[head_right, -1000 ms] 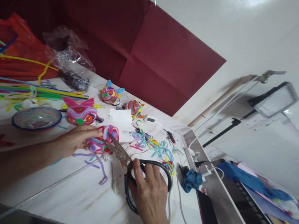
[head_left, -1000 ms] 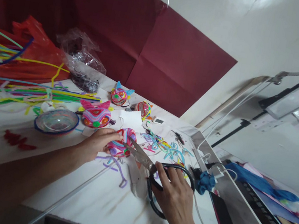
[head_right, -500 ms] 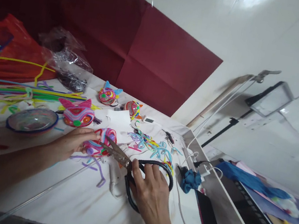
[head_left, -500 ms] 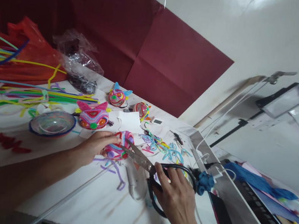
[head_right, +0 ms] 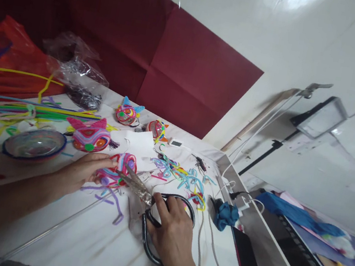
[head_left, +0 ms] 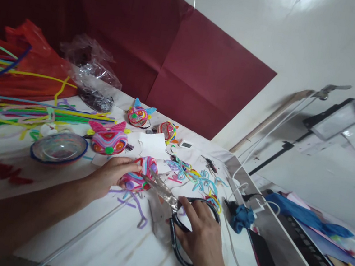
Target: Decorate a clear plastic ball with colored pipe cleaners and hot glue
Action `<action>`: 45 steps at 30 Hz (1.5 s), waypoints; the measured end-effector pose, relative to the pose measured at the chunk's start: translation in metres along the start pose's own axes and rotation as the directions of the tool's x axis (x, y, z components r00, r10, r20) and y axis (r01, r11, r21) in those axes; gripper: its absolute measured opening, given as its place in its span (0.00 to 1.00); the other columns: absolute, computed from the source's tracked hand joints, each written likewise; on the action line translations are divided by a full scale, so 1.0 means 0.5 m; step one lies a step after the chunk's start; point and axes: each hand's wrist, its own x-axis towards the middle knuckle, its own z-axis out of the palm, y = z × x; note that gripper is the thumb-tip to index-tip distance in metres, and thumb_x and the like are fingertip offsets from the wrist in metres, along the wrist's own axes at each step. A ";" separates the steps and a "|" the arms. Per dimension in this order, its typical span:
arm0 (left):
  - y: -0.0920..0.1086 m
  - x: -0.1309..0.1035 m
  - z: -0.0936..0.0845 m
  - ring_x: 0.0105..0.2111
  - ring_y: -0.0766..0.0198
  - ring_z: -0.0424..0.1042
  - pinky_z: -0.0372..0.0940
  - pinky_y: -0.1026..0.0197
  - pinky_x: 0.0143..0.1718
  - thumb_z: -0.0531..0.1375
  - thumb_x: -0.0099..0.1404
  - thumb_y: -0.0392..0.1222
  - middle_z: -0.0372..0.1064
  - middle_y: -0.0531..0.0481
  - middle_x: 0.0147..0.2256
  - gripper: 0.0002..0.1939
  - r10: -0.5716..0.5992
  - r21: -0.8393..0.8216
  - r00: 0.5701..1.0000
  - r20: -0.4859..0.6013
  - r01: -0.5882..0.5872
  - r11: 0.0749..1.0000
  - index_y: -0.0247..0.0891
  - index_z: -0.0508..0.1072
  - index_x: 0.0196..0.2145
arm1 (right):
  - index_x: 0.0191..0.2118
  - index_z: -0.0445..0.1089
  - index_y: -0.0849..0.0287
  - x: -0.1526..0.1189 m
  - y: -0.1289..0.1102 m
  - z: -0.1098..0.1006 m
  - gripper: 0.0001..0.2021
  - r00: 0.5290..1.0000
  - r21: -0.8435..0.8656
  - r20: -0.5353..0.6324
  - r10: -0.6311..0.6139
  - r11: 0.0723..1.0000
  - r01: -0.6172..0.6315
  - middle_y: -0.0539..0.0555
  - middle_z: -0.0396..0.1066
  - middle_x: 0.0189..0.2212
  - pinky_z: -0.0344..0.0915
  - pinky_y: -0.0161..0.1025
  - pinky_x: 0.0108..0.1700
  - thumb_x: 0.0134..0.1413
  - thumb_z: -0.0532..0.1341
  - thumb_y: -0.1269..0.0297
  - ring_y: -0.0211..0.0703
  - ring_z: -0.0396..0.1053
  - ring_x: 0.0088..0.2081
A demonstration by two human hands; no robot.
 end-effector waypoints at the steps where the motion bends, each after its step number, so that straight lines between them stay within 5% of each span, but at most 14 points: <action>1: -0.002 0.002 -0.001 0.20 0.69 0.62 0.54 0.68 0.19 0.70 0.42 0.47 0.72 0.50 0.27 0.14 -0.003 0.002 1.000 0.000 0.003 1.000 0.38 0.78 0.26 | 0.52 0.72 0.60 0.000 0.000 -0.001 0.16 1.000 -0.051 -0.004 -0.012 0.999 0.011 0.56 0.71 0.33 0.64 0.40 0.34 0.60 0.63 0.61 0.49 0.69 0.35; 10: -0.003 0.002 0.000 0.21 0.67 0.64 0.54 0.67 0.19 0.70 0.43 0.48 0.74 0.49 0.27 0.15 -0.007 0.043 1.000 0.004 0.007 0.999 0.37 0.79 0.27 | 0.54 0.70 0.59 0.003 0.003 -0.025 0.17 0.989 -0.277 -0.033 -0.147 0.952 0.132 0.58 0.72 0.35 0.60 0.41 0.37 0.58 0.61 0.68 0.51 0.65 0.38; 23: -0.002 -0.004 0.004 0.22 0.67 0.65 0.57 0.67 0.20 0.70 0.46 0.46 0.74 0.48 0.28 0.11 -0.028 0.005 0.999 0.018 0.028 1.000 0.38 0.79 0.26 | 0.52 0.72 0.61 -0.013 -0.007 -0.007 0.16 1.000 0.008 0.011 0.020 1.000 -0.020 0.57 0.71 0.34 0.65 0.40 0.35 0.61 0.62 0.60 0.49 0.69 0.36; 34: -0.003 -0.004 0.004 0.20 0.69 0.64 0.56 0.69 0.18 0.70 0.46 0.45 0.73 0.49 0.27 0.12 -0.036 0.022 0.999 0.012 0.035 0.999 0.37 0.80 0.28 | 0.54 0.70 0.61 -0.004 -0.004 -0.028 0.15 0.989 -0.278 -0.047 -0.142 0.953 0.123 0.58 0.71 0.33 0.60 0.41 0.37 0.65 0.55 0.67 0.49 0.65 0.36; 45: -0.009 -0.001 0.002 0.20 0.70 0.65 0.55 0.69 0.18 0.68 0.52 0.44 0.74 0.50 0.27 0.10 -0.033 0.035 0.998 0.044 0.031 0.999 0.35 0.79 0.30 | 0.54 0.70 0.62 -0.002 0.000 -0.008 0.16 0.976 -0.286 -0.099 -0.193 0.945 0.158 0.57 0.71 0.32 0.56 0.42 0.36 0.71 0.50 0.63 0.47 0.64 0.33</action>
